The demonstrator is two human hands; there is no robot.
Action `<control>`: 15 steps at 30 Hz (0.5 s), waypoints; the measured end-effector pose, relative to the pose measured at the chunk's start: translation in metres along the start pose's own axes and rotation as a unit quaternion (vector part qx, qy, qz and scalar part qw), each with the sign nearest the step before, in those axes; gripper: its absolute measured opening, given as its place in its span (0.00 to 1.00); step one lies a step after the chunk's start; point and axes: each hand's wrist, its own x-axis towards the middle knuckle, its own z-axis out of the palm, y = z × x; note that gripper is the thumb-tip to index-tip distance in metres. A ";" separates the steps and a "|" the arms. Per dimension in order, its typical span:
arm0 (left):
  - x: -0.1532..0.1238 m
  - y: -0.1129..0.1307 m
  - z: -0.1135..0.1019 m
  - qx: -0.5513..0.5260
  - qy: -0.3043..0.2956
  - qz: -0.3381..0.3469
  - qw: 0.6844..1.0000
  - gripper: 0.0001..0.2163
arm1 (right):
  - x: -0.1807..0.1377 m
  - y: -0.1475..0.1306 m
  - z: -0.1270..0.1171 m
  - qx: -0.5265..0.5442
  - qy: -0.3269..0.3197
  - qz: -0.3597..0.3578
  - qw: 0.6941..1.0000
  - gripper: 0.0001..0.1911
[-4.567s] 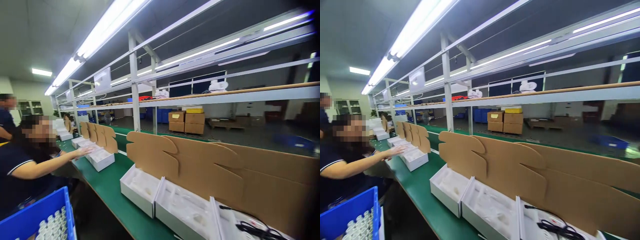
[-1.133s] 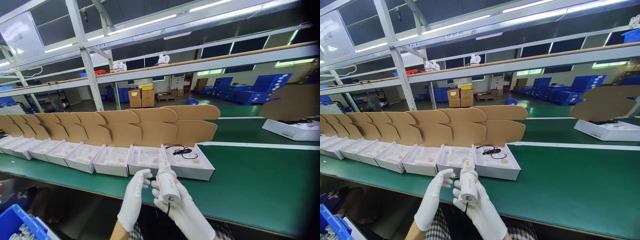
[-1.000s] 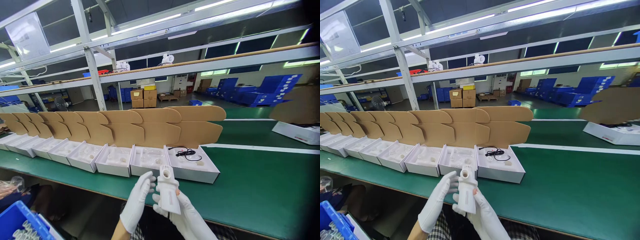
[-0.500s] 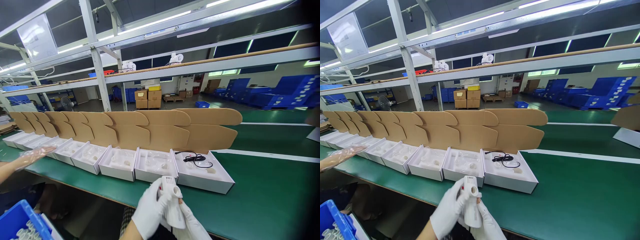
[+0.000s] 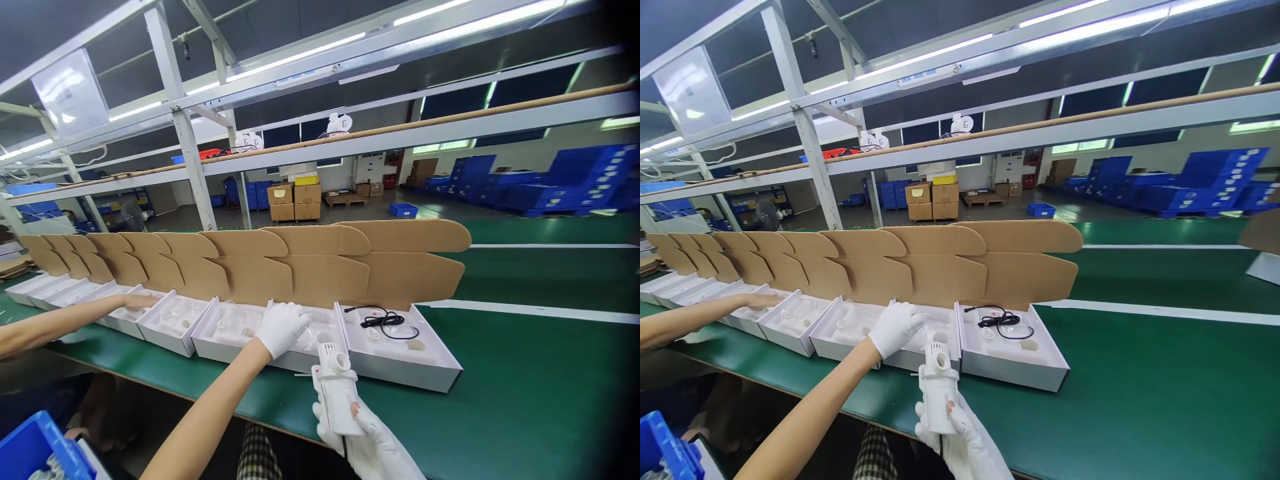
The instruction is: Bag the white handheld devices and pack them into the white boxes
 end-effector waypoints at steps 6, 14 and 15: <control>0.006 0.002 -0.019 -0.013 -0.013 -0.023 1.000 0.12 | -0.004 0.005 0.018 -0.083 0.002 -0.011 0.997 0.30; -0.019 0.013 -0.047 -0.125 -0.004 -0.040 0.991 0.11 | 0.038 0.022 0.006 -0.137 0.052 -0.103 0.984 0.62; -0.023 0.013 -0.049 -0.140 -0.001 -0.042 0.989 0.11 | 0.044 0.022 0.001 -0.137 0.069 -0.122 0.981 0.67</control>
